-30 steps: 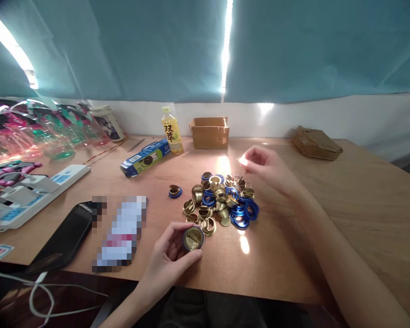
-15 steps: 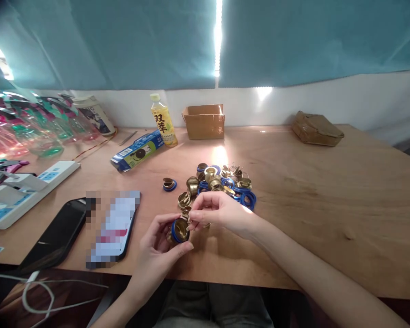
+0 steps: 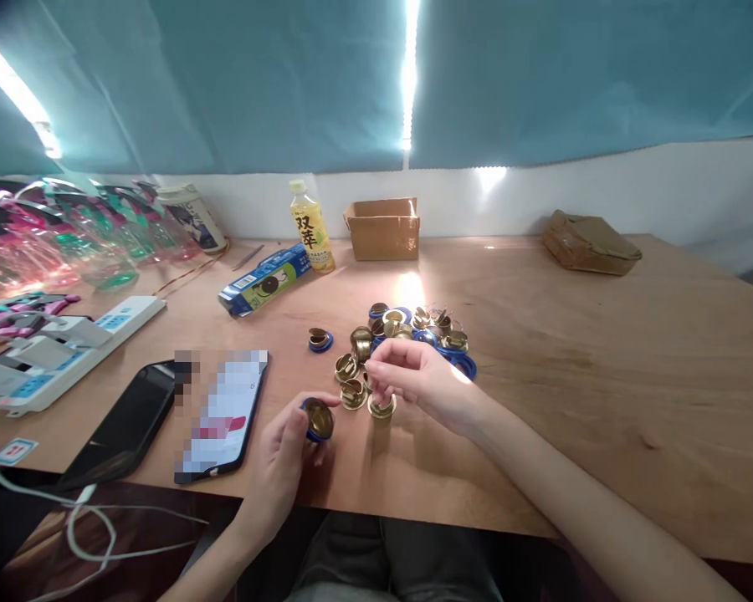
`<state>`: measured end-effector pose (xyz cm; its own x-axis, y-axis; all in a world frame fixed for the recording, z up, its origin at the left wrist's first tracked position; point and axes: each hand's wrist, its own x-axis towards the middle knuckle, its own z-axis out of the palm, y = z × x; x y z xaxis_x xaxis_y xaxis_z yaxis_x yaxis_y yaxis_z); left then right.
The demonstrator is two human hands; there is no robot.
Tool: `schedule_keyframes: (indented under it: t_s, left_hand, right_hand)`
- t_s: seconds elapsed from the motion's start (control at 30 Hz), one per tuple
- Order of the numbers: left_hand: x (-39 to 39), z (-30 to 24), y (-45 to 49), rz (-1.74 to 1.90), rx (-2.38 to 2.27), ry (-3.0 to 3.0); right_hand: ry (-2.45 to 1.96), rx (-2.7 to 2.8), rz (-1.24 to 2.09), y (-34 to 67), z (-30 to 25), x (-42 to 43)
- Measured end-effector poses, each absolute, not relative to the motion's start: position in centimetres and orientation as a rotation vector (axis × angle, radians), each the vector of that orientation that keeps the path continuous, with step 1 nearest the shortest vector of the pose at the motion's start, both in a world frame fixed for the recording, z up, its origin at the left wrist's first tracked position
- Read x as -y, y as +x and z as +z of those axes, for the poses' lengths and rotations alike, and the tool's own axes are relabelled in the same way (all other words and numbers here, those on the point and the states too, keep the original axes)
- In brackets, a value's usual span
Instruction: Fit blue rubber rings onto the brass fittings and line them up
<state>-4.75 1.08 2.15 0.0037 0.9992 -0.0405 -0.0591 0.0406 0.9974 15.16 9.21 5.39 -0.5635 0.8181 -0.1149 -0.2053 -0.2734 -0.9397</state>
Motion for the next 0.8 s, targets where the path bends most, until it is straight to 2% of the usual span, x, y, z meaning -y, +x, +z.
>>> schedule_keyframes:
  t_s: [0.13,0.27,0.4,0.6,0.8]
  left_hand:
    - [-3.0,4.1,-6.5,1.054,-1.346,1.295]
    - [-6.4,5.8,-8.2,0.988,-1.818,1.49]
    - [-10.9,6.9,-8.3,0.672,-2.245,1.795]
    - [-17.1,6.4,-7.5,0.55,-2.313,1.786]
    - [-18.8,4.2,-7.7,0.407,-2.274,1.753]
  right_hand:
    - [-0.808,1.225,1.849,15.8,5.7,-9.7]
    - [-0.823,1.195,1.788,16.2,5.9,-9.9]
    - [-0.835,1.242,1.692,16.6,6.4,-9.9]
    - [-0.932,1.209,1.438,18.3,7.7,-11.0]
    - [-0.987,1.0,1.342,19.8,8.1,-12.2]
